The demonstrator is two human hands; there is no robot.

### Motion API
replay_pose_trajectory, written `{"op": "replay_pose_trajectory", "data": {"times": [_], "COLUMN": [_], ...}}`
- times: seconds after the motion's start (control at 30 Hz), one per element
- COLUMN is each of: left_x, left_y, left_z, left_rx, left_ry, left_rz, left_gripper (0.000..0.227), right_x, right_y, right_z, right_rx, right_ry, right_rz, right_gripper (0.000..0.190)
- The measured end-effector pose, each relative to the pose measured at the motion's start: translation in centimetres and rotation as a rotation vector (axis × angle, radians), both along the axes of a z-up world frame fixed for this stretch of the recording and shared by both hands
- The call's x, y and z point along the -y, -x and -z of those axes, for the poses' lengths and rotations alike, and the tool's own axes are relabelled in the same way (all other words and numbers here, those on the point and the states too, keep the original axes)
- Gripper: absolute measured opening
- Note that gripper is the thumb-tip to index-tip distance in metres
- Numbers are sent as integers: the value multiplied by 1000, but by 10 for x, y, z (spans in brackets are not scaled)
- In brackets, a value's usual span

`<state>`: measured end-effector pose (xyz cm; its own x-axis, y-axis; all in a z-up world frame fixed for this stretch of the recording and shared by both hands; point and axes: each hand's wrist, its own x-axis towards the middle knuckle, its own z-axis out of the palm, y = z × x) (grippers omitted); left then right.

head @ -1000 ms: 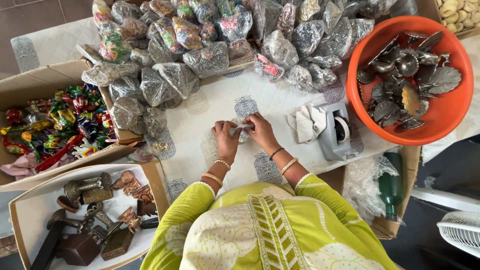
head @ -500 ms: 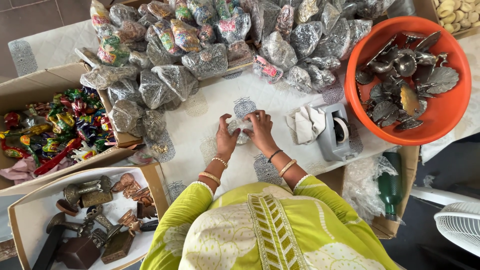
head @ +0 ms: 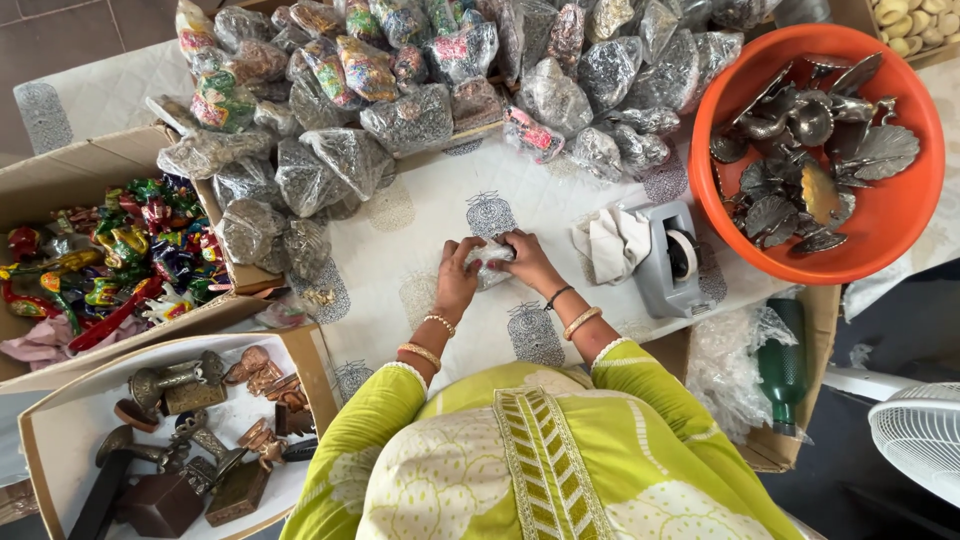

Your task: The person picks up decorative items from a box, places them into small plastic bags, and seals the bags using a tape dispenser.

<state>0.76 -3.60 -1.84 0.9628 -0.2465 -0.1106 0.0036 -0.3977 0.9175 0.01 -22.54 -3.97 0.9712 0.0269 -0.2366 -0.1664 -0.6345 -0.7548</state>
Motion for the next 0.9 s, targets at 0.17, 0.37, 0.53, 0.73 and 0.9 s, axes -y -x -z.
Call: {"op": "replay_pose_trajectory", "data": {"times": [0.17, 0.37, 0.53, 0.73, 0.9], "left_x": [1, -2, -2, -3, -5], "left_y": [-1, -1, -2, -5, -5], "left_z": [-5, -8, -13, -6, 13], "left_rx": [-6, 16, 38, -65, 208], "left_ry": [-13, -15, -26, 38, 6], "left_rz": [19, 35, 61, 90, 74], "left_gripper": [40, 40, 42, 42, 45], "right_x": [7, 13, 49, 121, 197], "right_y": [-1, 14, 52, 130, 191], "right_z": [11, -23, -47, -115, -135], "right_rx": [-17, -96, 150, 512, 672], "right_ry": [-68, -510, -442, -28, 515], "right_rz": [12, 105, 216, 570, 816], "right_gripper": [52, 54, 39, 17, 13]}}
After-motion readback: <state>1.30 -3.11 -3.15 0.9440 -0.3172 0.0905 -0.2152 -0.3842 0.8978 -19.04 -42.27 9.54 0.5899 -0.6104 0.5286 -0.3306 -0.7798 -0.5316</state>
